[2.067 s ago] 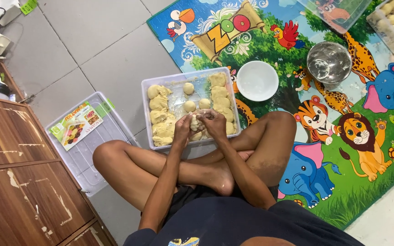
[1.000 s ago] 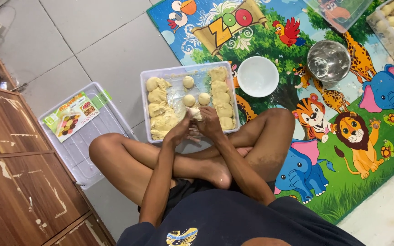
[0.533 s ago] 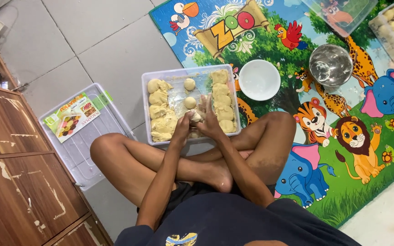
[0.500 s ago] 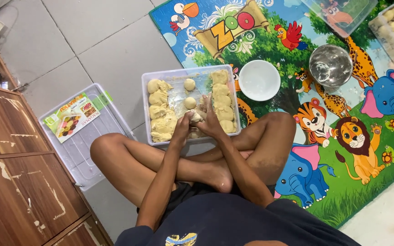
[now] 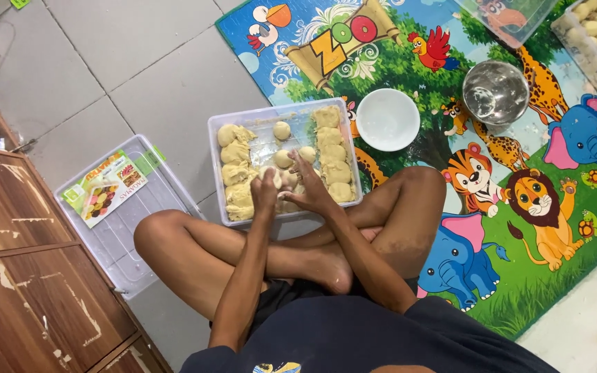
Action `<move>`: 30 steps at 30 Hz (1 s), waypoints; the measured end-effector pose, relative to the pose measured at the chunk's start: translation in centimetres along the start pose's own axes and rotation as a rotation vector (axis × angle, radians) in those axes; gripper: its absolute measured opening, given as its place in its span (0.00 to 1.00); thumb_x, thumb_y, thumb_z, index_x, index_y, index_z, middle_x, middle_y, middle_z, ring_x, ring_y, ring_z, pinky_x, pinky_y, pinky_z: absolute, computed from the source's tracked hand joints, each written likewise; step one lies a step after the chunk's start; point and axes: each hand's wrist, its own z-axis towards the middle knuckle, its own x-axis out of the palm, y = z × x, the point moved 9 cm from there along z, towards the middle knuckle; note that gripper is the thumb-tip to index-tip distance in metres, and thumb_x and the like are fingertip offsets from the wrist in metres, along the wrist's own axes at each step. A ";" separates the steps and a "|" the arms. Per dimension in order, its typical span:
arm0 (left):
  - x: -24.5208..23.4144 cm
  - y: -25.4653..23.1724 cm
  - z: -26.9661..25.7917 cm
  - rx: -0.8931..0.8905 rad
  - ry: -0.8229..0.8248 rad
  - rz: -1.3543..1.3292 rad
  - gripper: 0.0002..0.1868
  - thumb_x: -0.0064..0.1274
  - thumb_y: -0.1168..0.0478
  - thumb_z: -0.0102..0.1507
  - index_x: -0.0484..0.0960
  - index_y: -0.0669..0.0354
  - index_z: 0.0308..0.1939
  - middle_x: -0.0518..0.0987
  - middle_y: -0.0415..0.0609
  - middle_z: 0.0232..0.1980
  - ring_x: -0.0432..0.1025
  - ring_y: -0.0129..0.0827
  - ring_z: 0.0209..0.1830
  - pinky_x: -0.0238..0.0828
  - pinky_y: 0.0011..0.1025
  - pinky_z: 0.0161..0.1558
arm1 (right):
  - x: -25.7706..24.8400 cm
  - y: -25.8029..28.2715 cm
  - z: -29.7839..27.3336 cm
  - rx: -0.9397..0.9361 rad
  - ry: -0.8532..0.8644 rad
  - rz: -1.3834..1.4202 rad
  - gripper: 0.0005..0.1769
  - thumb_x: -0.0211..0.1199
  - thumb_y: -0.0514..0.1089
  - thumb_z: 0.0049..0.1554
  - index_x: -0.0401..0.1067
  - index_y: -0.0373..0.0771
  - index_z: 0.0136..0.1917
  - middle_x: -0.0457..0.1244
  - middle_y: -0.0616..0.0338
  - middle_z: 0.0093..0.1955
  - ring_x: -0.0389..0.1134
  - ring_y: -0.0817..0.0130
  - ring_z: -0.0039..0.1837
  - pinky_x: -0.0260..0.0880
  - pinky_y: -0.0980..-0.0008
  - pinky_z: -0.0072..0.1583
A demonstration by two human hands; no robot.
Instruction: A person sitting on the floor shapes small balls of dough by hand and arranges them in a plastic tray.
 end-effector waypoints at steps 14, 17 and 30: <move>4.2 6.8 1.1 -0.308 0.769 -0.469 0.19 0.53 0.56 0.68 0.78 0.55 0.62 0.75 0.55 0.57 0.70 0.51 0.59 0.57 0.49 0.67 | -0.8 -0.3 -0.1 -0.244 -0.185 -0.064 0.18 0.75 0.57 0.52 0.82 0.49 0.53 0.64 0.55 0.71 0.64 0.46 0.71 0.59 0.49 0.71; 4.8 1.2 -2.7 -0.229 0.942 -0.498 0.47 0.52 0.37 0.65 0.47 0.42 0.81 0.69 0.57 0.71 0.69 0.52 0.66 0.59 0.52 0.66 | -1.8 -2.0 -0.4 -0.182 -0.274 -0.093 0.22 0.68 0.66 0.57 0.82 0.48 0.50 0.67 0.58 0.68 0.62 0.52 0.72 0.53 0.54 0.75; 4.8 4.2 -0.5 -0.266 0.781 -0.293 0.26 0.44 0.30 0.68 0.71 0.47 0.42 0.77 0.41 0.43 0.77 0.38 0.48 0.74 0.38 0.55 | -1.5 0.1 -0.2 -0.212 -0.295 -0.063 0.26 0.74 0.54 0.55 0.77 0.51 0.66 0.58 0.47 0.75 0.63 0.42 0.71 0.64 0.52 0.71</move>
